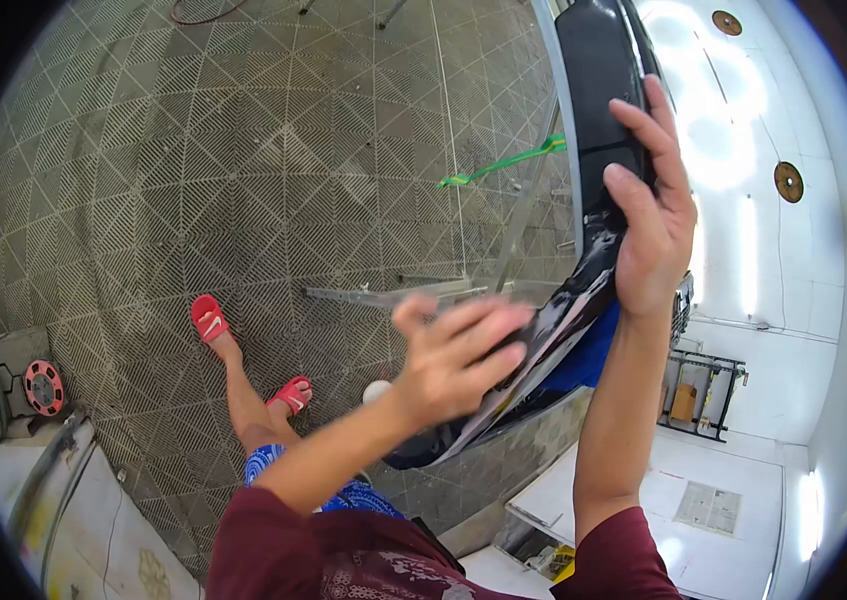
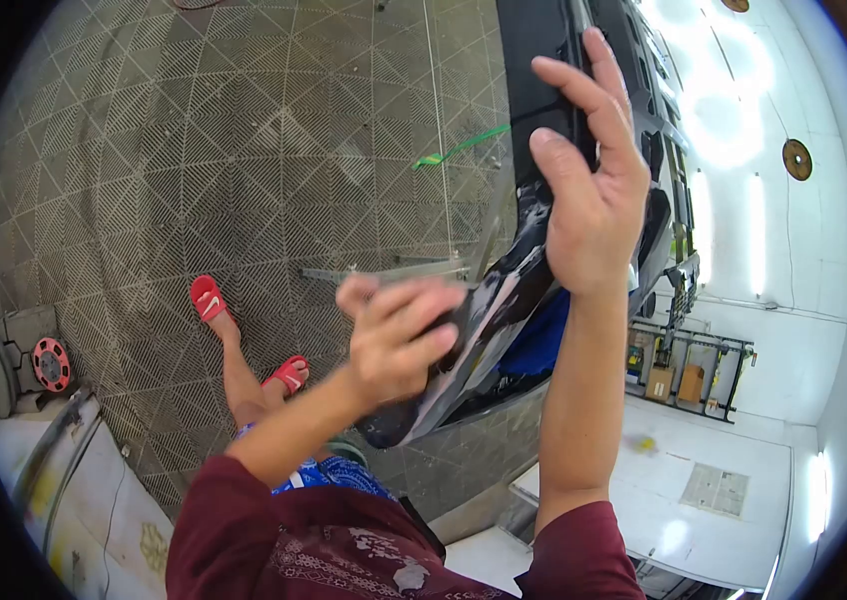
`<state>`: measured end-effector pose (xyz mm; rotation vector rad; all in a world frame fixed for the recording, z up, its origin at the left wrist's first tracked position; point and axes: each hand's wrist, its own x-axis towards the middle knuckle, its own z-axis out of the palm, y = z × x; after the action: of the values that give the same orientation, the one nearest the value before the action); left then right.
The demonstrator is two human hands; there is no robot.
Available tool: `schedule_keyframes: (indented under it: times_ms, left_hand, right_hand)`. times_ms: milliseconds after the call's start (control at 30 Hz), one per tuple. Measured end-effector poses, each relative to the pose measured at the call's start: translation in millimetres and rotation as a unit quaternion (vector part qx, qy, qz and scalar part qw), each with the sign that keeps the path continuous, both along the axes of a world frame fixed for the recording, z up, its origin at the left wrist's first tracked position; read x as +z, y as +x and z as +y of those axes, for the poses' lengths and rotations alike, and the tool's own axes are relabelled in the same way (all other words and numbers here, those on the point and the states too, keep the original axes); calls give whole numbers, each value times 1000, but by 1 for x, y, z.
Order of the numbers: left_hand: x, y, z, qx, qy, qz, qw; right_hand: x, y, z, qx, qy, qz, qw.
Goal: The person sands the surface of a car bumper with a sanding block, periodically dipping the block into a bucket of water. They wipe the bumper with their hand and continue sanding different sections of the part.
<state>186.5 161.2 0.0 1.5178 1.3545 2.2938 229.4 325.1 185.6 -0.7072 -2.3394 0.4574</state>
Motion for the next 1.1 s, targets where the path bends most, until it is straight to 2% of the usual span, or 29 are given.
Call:
schedule_keyframes:
  times_ms: [33,100,167,200,233,333,500,633,733,833,900,967,1100]
  left_hand:
    - [-8,13,-17,6,-30,-4,1000]
    - [-1,8,-15,33,-44,15,998]
    - [13,-15,20,7,-24,-2,1000]
    - [14,-19,40,32,41,-13,999]
    - [14,-14,32,31,40,-13,999]
    - [17,10,-7,27,-40,-87,995]
    - [34,1,11,21,-33,-105,994]
    - [48,10,-5,21,-68,-174,982]
    - [51,6,12,39,-77,-190,978]
    - [49,17,-6,34,-92,-209,973]
    - [49,16,-1,37,-90,-211,973]
    - [51,5,13,38,-80,-184,979]
    - [58,8,-7,53,-96,-168,980]
  right_hand:
    - [1,0,3,3,44,-23,999]
    - [0,-4,0,-4,24,-14,1000]
    - [-3,-4,-3,-11,5,3,1000]
    - [-2,-3,-5,-6,-37,21,999]
    - [-1,-1,-5,-7,-38,22,999]
    - [0,1,3,12,13,5,1000]
    - [-4,1,1,6,-26,32,999]
    - [1,2,2,-6,38,-29,999]
    - [-2,-1,-5,-6,-30,10,999]
    - [0,-1,-2,2,29,-10,1000]
    - [0,-1,-4,2,19,-10,1000]
    - [-2,0,-2,-8,-43,33,998]
    - [0,-1,-1,11,14,10,1000]
